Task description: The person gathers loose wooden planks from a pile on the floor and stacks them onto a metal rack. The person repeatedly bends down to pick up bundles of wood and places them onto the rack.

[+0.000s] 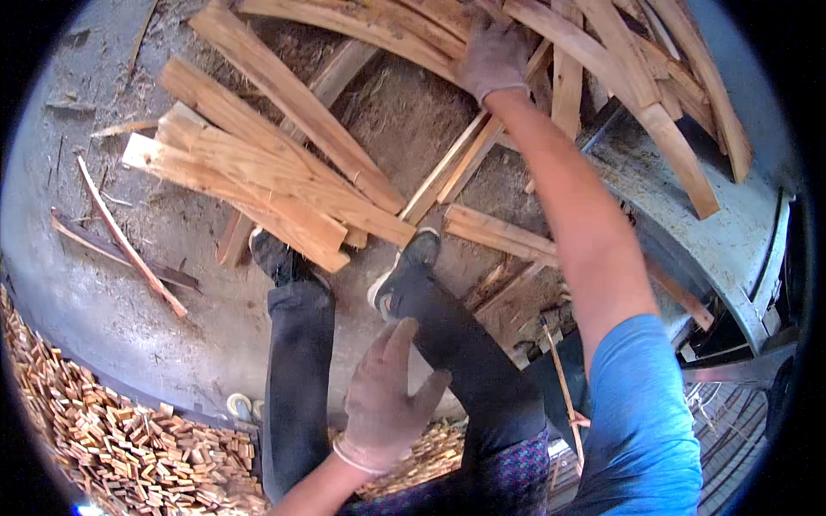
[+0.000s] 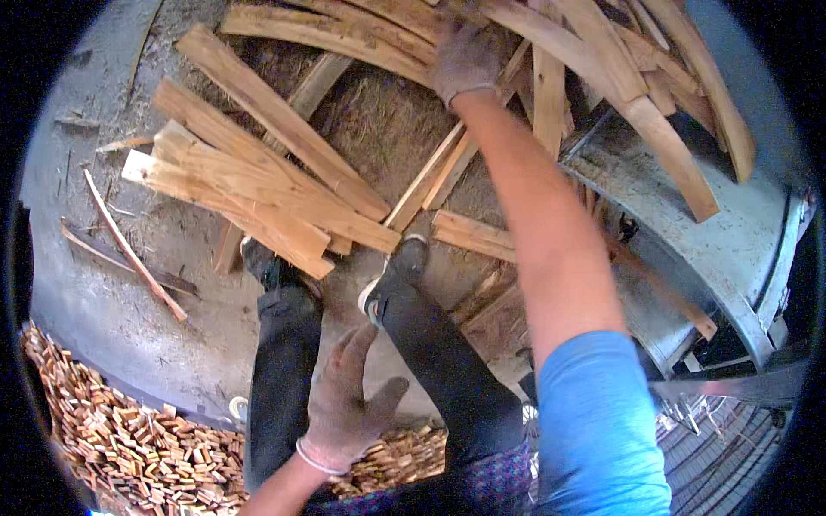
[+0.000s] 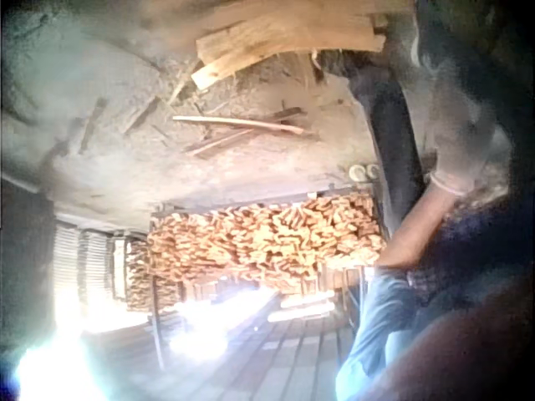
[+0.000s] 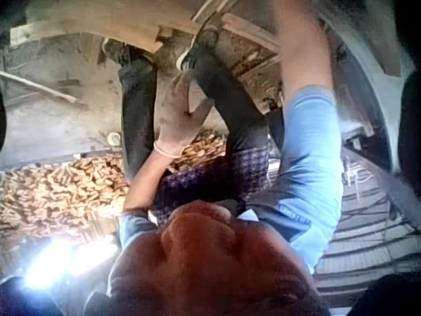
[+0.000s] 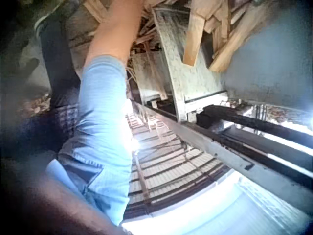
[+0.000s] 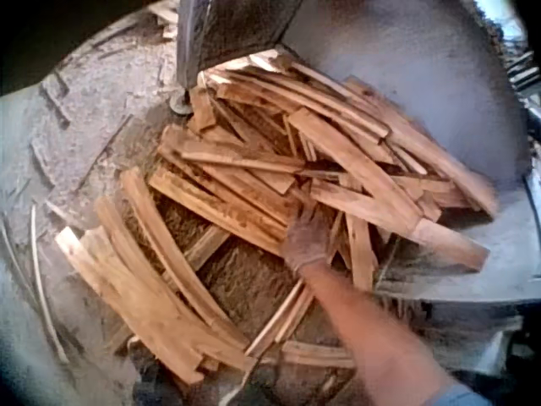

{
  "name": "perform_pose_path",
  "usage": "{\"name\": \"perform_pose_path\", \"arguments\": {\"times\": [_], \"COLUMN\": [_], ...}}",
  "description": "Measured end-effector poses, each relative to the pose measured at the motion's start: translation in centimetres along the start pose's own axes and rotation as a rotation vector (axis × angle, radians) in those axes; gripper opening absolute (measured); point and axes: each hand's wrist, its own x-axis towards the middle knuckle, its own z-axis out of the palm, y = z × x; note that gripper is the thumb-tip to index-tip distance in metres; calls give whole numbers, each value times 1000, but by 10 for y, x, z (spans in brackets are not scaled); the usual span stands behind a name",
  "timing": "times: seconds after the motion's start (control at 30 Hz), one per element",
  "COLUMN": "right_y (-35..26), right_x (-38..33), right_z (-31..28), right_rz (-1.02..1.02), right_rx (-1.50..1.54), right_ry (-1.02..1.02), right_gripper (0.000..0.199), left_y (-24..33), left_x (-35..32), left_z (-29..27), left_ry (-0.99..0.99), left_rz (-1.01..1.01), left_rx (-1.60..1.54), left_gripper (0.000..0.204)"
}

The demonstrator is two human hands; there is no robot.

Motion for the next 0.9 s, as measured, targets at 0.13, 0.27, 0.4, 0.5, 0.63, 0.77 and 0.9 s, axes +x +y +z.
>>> {"name": "perform_pose_path", "arguments": {"times": [0.13,0.27,0.4,0.5,0.63,0.77,0.9], "right_y": [-8,-66,-107,-110,-113,-130,-118], "right_x": [-25,-102,-187,-226,-252,-266,-220], "right_z": [-6,-42,-61,-83,-83,-150,-109], "right_rz": [-76,-83,-108,-28,-220,-318,-54], "right_rx": [352,741,1054,1411,1003,613,1114], "right_ry": [-115,-639,-744,-1044,-715,-615,-615], "right_gripper": [66,48,40,40,57,76,71], "left_y": [-16,-27,-61,-42,-70,-78,-67], "left_x": [8,47,127,179,180,161,145], "left_z": [-4,-2,-20,-56,-35,-33,-62], "left_ry": [36,125,253,85,48,159,210], "left_rz": [-17,-270,-135,-372,-379,-320,-344], "left_rx": [-24,-374,-335,-469,-718,-532,-684], "left_gripper": [64,57,64,66,54,54,56]}}
